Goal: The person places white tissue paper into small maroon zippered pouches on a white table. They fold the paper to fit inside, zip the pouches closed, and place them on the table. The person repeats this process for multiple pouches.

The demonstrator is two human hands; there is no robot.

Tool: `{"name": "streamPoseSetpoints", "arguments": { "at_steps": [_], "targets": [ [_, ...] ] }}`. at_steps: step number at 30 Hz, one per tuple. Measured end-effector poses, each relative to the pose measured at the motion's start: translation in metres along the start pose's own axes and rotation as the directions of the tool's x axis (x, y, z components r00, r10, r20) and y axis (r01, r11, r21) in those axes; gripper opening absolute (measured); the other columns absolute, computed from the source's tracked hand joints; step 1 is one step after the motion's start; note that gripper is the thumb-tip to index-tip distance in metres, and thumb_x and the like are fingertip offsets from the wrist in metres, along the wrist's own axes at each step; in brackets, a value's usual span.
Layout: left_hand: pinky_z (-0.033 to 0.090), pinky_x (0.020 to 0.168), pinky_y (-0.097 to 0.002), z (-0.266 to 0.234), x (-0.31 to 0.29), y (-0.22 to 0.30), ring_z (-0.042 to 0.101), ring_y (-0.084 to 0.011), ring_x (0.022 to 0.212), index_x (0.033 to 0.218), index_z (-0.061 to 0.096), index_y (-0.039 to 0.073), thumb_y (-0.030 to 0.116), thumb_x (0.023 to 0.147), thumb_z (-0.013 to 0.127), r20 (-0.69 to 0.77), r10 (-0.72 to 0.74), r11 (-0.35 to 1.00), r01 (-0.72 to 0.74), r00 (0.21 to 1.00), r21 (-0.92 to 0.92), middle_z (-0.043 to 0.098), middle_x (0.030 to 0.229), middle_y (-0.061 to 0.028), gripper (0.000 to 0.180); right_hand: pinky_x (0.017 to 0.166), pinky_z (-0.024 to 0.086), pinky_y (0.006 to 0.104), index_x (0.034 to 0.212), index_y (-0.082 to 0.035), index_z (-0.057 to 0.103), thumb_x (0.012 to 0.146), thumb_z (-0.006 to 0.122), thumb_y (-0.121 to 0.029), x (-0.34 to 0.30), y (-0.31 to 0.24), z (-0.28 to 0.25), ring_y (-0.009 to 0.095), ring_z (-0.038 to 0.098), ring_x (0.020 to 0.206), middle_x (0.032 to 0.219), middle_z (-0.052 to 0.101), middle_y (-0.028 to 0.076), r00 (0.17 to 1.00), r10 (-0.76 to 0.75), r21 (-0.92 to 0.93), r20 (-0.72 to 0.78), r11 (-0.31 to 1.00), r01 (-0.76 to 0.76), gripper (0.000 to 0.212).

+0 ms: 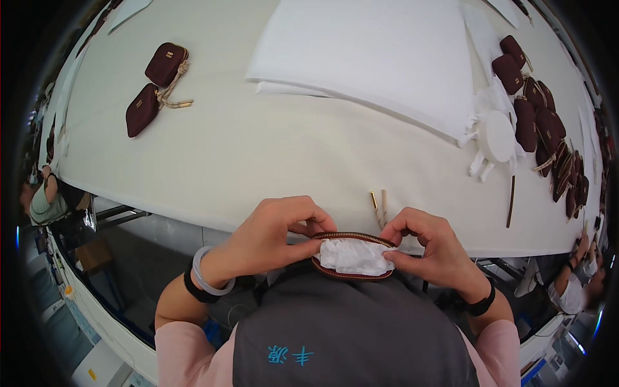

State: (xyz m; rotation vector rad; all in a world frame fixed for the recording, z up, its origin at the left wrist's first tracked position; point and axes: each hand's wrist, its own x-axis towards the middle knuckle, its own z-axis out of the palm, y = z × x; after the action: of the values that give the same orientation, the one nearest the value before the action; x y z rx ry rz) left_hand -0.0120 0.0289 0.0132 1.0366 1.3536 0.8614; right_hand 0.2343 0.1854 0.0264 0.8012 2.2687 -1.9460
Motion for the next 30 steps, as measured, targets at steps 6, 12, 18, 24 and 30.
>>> {"name": "streamPoseSetpoints", "arguments": {
  "at_steps": [6,12,18,24,30],
  "targets": [
    [0.058,0.076,-0.029,0.003,0.005,0.015,0.067,-0.0153,0.08,0.095,0.065,0.0,-0.005,0.079,0.073,-0.019,0.06,0.967,-0.053,0.998,0.251,0.065,0.091,-0.006,0.019,0.071,0.052,0.0317,0.096,0.0,0.063,0.078,0.071,0.003,0.003,0.0,0.01,0.019,0.062,0.076,0.088,0.062,0.008,0.988,-0.126,-0.147,-0.093,0.983,0.111,0.02],
    [0.052,0.067,-0.0357,0.019,0.001,0.009,0.063,-0.025,0.076,0.094,0.062,0.003,-0.007,0.075,0.067,-0.151,0.247,0.905,-0.172,0.957,0.39,0.06,0.088,-0.0092,0.022,0.068,0.052,0.0346,0.095,0.0,0.059,0.077,0.069,0.005,0.007,0.002,0.02,0.024,0.061,0.076,0.087,0.057,0.01,0.951,-0.237,-0.283,-0.198,0.943,0.176,0.021],
    [0.05,0.068,-0.0371,0.017,0.007,0.016,0.061,-0.0251,0.079,0.097,0.064,0.005,-0.01,0.074,0.067,-0.231,0.49,0.774,-0.298,0.84,0.558,0.059,0.089,-0.0081,0.027,0.068,0.051,0.0359,0.095,-0.002,0.06,0.077,0.067,0.008,0.013,-0.012,0.012,0.028,0.061,0.076,0.089,0.057,0.012,0.906,-0.349,-0.422,-0.241,0.878,0.226,0.021],
    [0.052,0.067,-0.0316,0.005,0.018,0.01,0.064,-0.0213,0.078,0.09,0.072,0.007,-0.011,0.073,0.068,-0.241,0.494,0.783,-0.307,0.836,0.54,0.06,0.089,-0.0068,0.025,0.071,0.051,0.0379,0.091,-0.003,0.063,0.078,0.068,0.007,0.027,-0.006,-0.004,0.029,0.06,0.08,0.091,0.057,0.011,0.879,-0.444,-0.453,-0.176,0.829,0.328,0.017],
    [0.053,0.069,-0.0313,0.012,0.015,0.005,0.064,-0.0208,0.08,0.09,0.073,0.007,-0.01,0.073,0.068,-0.316,0.492,0.806,-0.288,0.811,0.517,0.061,0.09,-0.0062,0.025,0.071,0.048,0.039,0.092,-0.004,0.064,0.079,0.076,-0.002,0.03,-0.033,-0.007,0.028,0.057,0.084,0.092,0.056,0.009,0.822,-0.569,-0.586,-0.032,0.677,0.446,0.017]
  ]
}}
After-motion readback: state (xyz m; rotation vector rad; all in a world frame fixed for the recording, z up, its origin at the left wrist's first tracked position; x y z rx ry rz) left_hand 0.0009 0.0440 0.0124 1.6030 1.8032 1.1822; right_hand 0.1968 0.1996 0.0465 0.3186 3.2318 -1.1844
